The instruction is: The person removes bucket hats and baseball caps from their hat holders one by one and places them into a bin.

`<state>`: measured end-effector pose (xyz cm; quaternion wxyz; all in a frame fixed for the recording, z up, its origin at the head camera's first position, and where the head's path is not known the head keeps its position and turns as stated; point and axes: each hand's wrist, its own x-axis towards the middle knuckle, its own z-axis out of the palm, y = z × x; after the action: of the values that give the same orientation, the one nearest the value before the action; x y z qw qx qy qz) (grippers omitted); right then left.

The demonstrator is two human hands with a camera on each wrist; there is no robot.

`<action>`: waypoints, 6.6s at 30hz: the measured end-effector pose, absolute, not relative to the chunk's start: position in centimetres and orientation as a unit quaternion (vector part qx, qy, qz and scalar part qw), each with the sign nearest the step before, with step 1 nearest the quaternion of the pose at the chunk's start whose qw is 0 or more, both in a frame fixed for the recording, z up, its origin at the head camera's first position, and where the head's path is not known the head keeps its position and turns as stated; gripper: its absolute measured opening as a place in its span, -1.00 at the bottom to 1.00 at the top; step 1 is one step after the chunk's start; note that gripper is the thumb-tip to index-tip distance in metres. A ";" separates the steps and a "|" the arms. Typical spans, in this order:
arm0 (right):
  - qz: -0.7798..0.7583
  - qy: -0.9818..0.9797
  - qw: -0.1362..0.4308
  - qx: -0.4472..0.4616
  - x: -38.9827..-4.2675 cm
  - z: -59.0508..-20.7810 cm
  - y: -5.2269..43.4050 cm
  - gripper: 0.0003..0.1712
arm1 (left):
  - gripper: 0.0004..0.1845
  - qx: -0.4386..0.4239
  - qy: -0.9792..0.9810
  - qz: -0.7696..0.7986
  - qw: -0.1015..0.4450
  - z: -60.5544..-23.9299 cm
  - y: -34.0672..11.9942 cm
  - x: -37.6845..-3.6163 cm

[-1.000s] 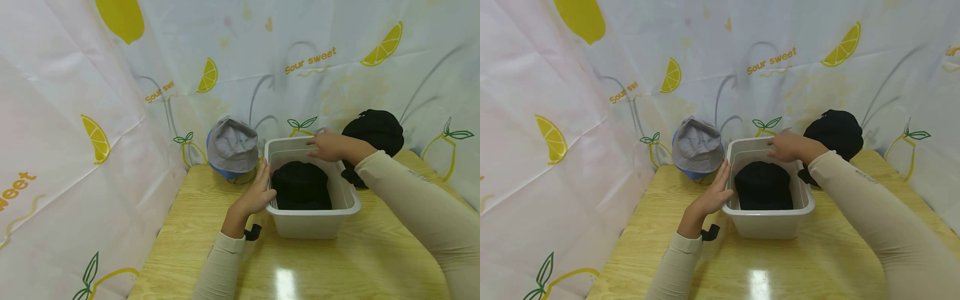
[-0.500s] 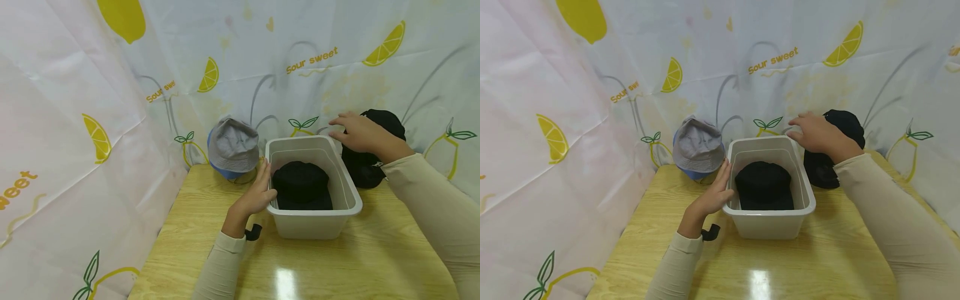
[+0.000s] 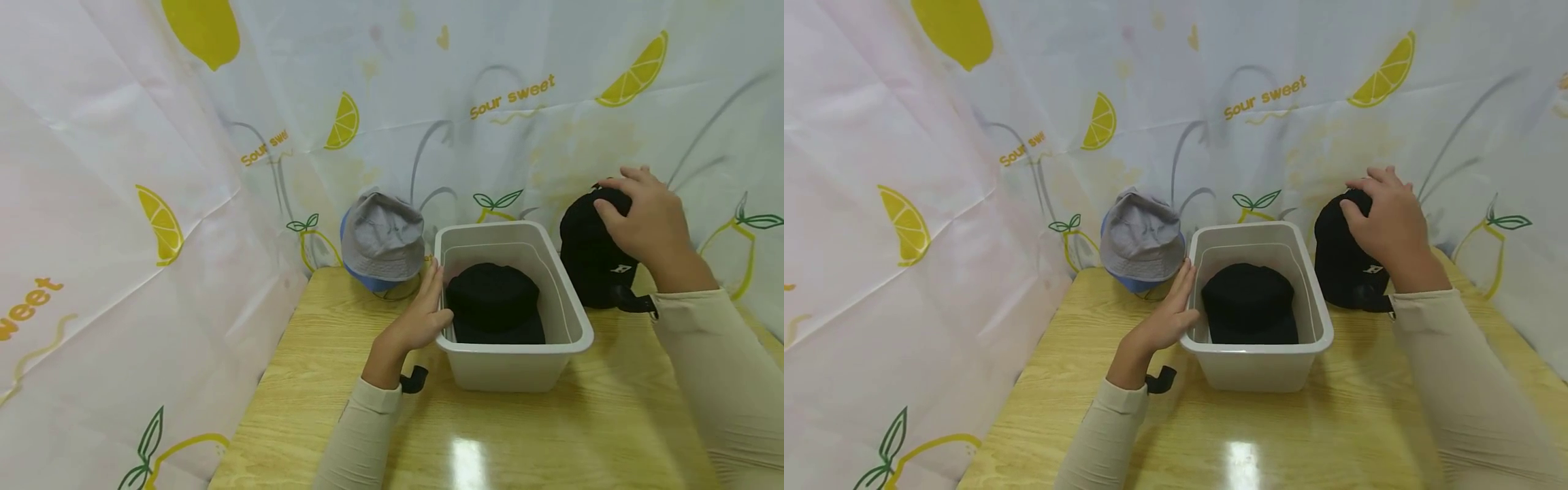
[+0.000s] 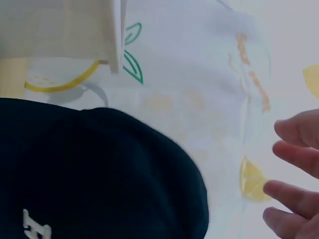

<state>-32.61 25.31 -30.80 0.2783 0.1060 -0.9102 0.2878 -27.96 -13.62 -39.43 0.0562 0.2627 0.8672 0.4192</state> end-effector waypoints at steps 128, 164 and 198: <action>0.483 -0.781 0.386 -0.094 -29.0 -25.5 26.4 -0.53 | 0.03 0.260 0.871 0.414 0.044 -39.3 -13.5 -27.4; 0.621 -0.709 0.329 0.058 -29.7 -25.0 21.9 -0.56 | 0.03 0.265 0.868 0.417 0.047 -39.5 -13.6 -27.7; 0.563 -0.777 0.271 0.079 -30.8 -27.4 18.0 -0.47 | 0.05 0.253 0.870 0.421 0.052 -39.3 -13.5 -27.6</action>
<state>-30.80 18.02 -27.44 0.2708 0.0789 -0.7769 0.5629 -27.56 -13.50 -39.31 0.0518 0.2530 0.8697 0.4206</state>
